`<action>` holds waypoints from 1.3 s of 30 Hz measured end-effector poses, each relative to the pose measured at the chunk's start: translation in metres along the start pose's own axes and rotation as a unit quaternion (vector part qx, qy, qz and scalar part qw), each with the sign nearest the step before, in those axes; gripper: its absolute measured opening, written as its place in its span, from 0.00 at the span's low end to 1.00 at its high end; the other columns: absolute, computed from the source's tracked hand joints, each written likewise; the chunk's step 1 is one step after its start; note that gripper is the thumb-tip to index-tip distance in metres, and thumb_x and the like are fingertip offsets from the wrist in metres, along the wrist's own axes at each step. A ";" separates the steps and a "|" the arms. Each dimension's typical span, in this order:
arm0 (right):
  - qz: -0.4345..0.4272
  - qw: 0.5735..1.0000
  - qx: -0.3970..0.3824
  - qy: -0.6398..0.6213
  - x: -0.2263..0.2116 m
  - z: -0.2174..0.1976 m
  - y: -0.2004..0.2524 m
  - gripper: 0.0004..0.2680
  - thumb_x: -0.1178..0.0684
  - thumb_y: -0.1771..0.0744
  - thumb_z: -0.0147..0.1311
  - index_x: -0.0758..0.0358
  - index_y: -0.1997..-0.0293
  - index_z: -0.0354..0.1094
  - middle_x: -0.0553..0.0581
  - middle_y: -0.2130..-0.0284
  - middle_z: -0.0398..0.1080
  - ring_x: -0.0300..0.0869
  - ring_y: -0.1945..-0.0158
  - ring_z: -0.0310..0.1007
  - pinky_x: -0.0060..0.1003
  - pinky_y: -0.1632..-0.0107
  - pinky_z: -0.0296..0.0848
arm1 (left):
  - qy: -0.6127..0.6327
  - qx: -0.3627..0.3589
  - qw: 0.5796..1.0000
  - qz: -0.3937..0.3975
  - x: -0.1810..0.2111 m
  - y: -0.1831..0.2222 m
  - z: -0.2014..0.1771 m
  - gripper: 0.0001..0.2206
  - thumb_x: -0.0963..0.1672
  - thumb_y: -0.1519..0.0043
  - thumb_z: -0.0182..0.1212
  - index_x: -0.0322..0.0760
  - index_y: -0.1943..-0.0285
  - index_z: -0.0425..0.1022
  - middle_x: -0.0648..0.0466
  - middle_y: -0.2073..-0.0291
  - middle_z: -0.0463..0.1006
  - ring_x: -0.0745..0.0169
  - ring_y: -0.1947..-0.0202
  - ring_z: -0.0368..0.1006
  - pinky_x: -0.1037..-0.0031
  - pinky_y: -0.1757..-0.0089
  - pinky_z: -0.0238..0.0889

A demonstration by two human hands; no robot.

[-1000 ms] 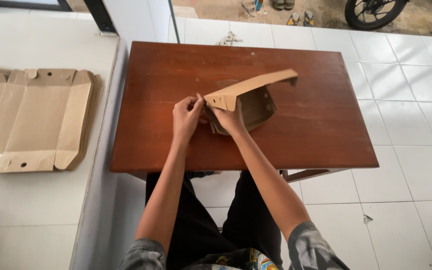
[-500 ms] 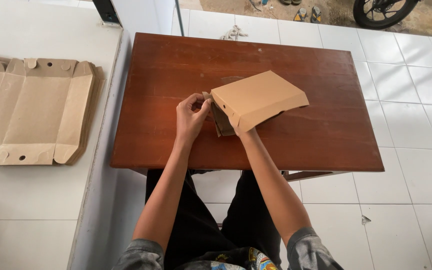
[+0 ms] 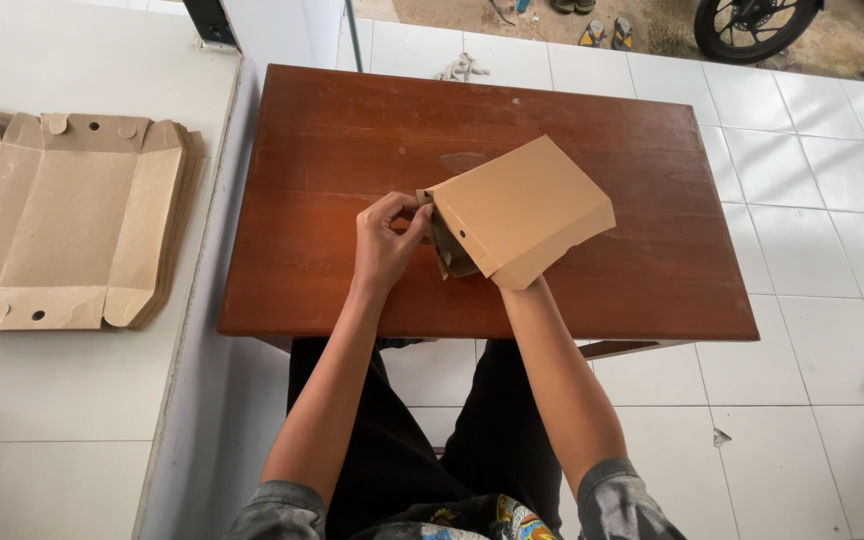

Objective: Folding and assembling a flat cardboard cutout into a box on a wooden table.

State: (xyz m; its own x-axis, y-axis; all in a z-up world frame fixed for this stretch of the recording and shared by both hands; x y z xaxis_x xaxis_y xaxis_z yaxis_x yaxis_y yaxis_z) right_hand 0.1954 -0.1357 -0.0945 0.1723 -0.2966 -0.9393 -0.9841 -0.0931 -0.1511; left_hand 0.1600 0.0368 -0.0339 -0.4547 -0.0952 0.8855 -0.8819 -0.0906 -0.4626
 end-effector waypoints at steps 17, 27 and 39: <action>-0.004 0.996 -0.072 -0.051 -0.043 0.001 0.005 0.03 0.54 0.30 0.56 0.51 0.54 0.74 0.39 0.61 0.75 0.29 0.62 0.71 0.26 0.55 0.79 | 0.045 -0.017 0.999 0.000 -0.018 -0.001 0.001 0.27 0.49 0.43 0.77 0.37 0.41 0.69 0.49 0.54 0.66 0.55 0.54 0.68 0.65 0.59 0.79; 0.022 0.987 -0.082 0.134 -0.086 0.003 0.005 0.06 0.46 0.32 0.53 0.52 0.59 0.72 0.50 0.60 0.77 0.37 0.55 0.74 0.35 0.52 0.76 | -0.047 -0.165 0.983 0.072 0.010 0.004 0.018 0.43 0.70 0.39 0.39 0.42 0.31 0.71 0.41 0.52 0.74 0.42 0.52 0.70 0.56 0.50 0.67; -0.095 0.898 0.020 0.430 -0.105 -0.038 -0.005 0.09 0.39 0.34 0.60 0.49 0.68 0.75 0.46 0.75 0.77 0.46 0.63 0.78 0.41 0.58 0.74 | 0.013 -0.030 0.989 -0.142 -0.132 0.003 0.010 0.28 0.56 0.24 0.37 0.28 0.36 0.71 0.30 0.44 0.74 0.35 0.40 0.70 0.48 0.41 0.63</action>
State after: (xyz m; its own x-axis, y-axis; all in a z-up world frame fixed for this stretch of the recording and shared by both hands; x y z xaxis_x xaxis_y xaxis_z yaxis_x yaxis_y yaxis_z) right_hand 0.1834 -0.1405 0.0169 0.2900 -0.9043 -0.3133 -0.9309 -0.1906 -0.3114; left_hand 0.2184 0.0389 -0.1533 -0.1899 -0.0495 0.9806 -0.9800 -0.0506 -0.1923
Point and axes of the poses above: each hand's wrist, its own y-axis away from the middle knuckle, its own z-axis out of the palm, x = y × z, the point moved 8 cm from there along -y, towards the middle knuckle
